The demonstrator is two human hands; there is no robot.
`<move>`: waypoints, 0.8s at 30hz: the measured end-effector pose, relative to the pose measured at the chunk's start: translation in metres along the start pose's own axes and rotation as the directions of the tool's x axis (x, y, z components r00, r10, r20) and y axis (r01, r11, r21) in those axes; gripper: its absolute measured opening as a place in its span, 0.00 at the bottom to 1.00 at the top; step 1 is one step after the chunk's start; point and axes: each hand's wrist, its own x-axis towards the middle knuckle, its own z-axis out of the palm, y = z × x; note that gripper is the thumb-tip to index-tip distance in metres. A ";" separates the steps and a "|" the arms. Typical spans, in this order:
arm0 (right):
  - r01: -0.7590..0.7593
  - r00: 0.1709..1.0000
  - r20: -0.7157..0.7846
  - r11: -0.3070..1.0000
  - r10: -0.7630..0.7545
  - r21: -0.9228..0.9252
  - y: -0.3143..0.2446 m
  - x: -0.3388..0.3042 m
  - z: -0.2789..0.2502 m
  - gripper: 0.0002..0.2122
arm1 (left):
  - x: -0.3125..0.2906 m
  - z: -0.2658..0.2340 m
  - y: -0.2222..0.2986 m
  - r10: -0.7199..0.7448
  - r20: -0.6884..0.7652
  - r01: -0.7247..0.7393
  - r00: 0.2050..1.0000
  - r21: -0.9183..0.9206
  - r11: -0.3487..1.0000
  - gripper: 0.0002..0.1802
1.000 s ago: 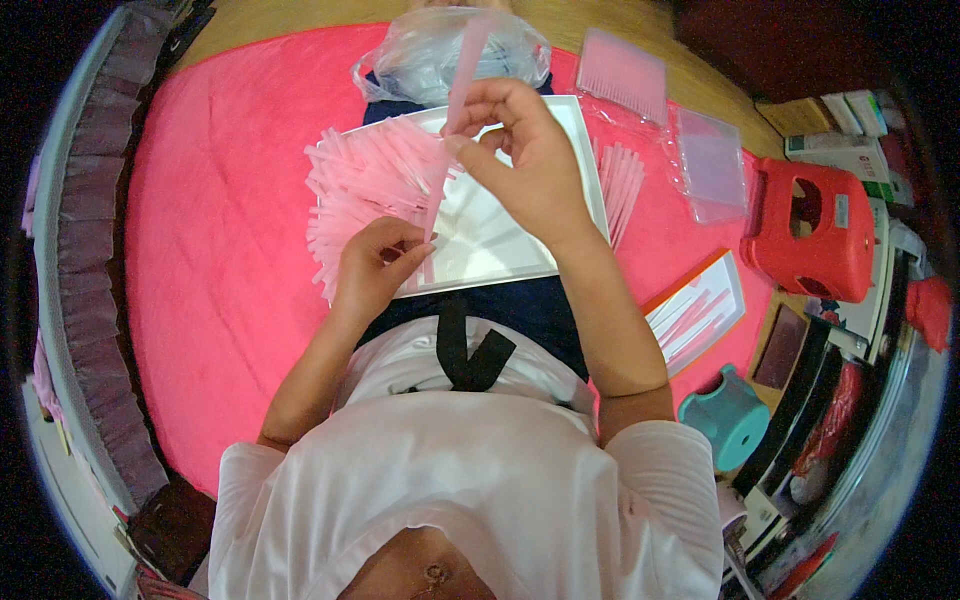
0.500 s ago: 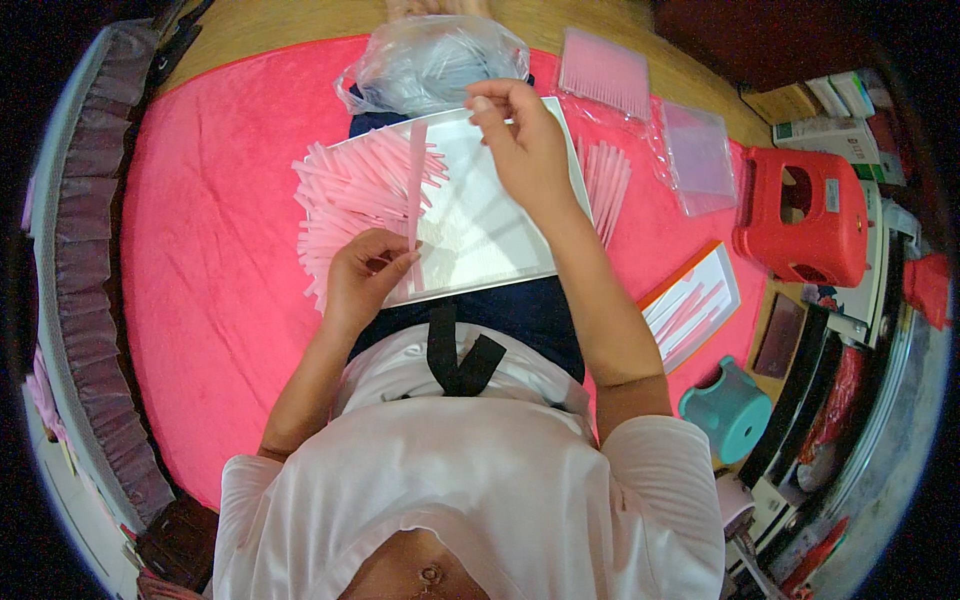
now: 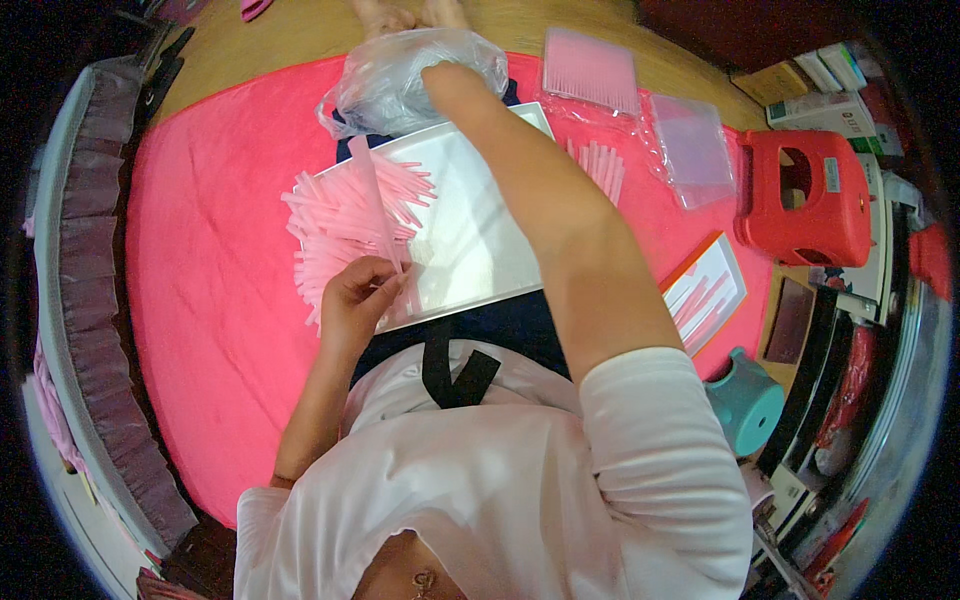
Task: The person sits on a pink mat and repeatedly picks up pink plastic straws from a white tray. They insert a smaller straw into a larger one and place the assembled pair back into the tray. The person's bare feet are visible on the floor.
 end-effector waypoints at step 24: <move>0.068 0.996 -0.082 0.255 0.044 0.965 -0.031 -0.117 -0.175 0.09 | 0.000 -0.001 0.009 0.106 0.008 -0.104 0.994 0.270 0.957 0.07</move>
